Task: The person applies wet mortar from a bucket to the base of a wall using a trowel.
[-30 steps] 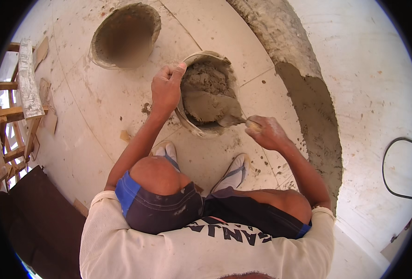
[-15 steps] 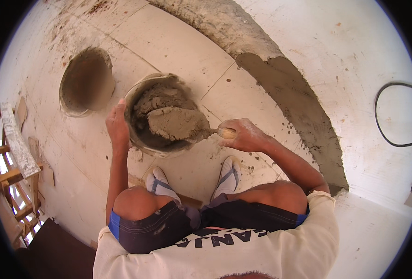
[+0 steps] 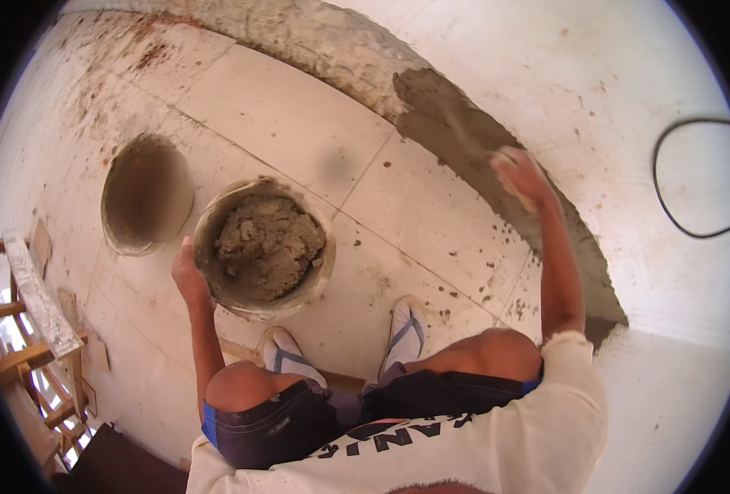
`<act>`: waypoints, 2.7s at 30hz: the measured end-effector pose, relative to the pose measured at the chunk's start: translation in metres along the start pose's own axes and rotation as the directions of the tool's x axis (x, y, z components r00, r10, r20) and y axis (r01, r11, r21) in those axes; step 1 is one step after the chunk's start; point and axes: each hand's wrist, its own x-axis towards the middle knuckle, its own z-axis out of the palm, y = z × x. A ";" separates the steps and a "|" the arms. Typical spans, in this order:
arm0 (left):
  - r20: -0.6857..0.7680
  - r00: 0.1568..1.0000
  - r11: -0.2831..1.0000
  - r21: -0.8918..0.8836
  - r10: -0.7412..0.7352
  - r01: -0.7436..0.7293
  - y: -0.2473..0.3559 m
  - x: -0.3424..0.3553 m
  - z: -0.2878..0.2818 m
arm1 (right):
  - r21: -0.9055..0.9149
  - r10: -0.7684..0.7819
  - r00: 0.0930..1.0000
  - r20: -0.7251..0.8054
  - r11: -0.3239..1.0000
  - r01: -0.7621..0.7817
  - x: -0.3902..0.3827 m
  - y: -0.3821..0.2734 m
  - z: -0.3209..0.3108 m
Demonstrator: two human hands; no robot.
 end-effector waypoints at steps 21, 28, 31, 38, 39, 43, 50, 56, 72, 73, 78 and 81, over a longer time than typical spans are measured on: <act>-0.122 0.993 1.000 -0.009 -0.002 0.001 -0.020 0.013 -0.023 | -0.725 -0.402 0.792 -0.459 0.684 -0.073 0.058 0.057 0.108; -0.065 0.997 0.998 -0.032 -0.049 0.047 -0.012 0.004 -0.021 | -0.734 -0.385 0.757 -0.529 0.655 -0.180 0.042 0.067 0.072; -0.043 0.998 0.997 -0.063 -0.054 0.051 -0.018 0.009 -0.032 | -0.740 -0.366 0.770 -0.522 0.644 -0.195 0.029 0.074 0.051; -0.065 0.997 0.998 -0.051 -0.044 0.041 -0.015 0.006 -0.019 | -0.716 -0.418 0.714 -0.562 0.678 -0.166 -0.025 0.107 0.026; -0.073 0.997 0.999 -0.034 -0.023 0.021 -0.014 0.006 -0.019 | -0.702 -0.429 0.712 -0.557 0.700 -0.128 -0.024 0.104 0.030; -0.054 0.998 0.999 -0.027 -0.042 0.041 -0.007 0.002 -0.020 | -0.653 -0.481 0.713 -0.510 0.756 0.044 -0.006 0.075 0.066; -0.066 0.998 1.000 -0.013 -0.020 0.019 -0.022 0.012 -0.024 | -0.661 -0.347 0.816 -0.463 0.748 -0.057 0.053 0.031 0.085; -0.073 0.997 0.999 -0.032 -0.024 0.021 -0.023 0.009 -0.030 | -0.663 -0.311 0.787 -0.533 0.731 -0.160 0.044 0.035 0.078; -0.065 0.997 0.999 -0.022 -0.051 0.050 -0.011 0.004 -0.025 | -0.596 -0.438 0.765 -0.472 0.798 0.089 0.028 0.050 0.120; -0.059 0.997 0.999 -0.024 -0.047 0.046 -0.012 0.005 -0.024 | -0.614 -0.433 0.785 -0.443 0.784 0.087 0.035 0.044 0.126; -0.063 0.998 1.000 0.014 -0.005 0.006 -0.024 0.013 -0.029 | -0.651 -0.342 0.864 -0.370 0.758 0.021 0.076 0.015 0.134; -0.108 0.993 0.997 0.069 0.038 -0.031 -0.026 0.013 -0.034 | -0.676 -0.298 0.886 -0.356 0.737 -0.024 0.089 -0.005 0.128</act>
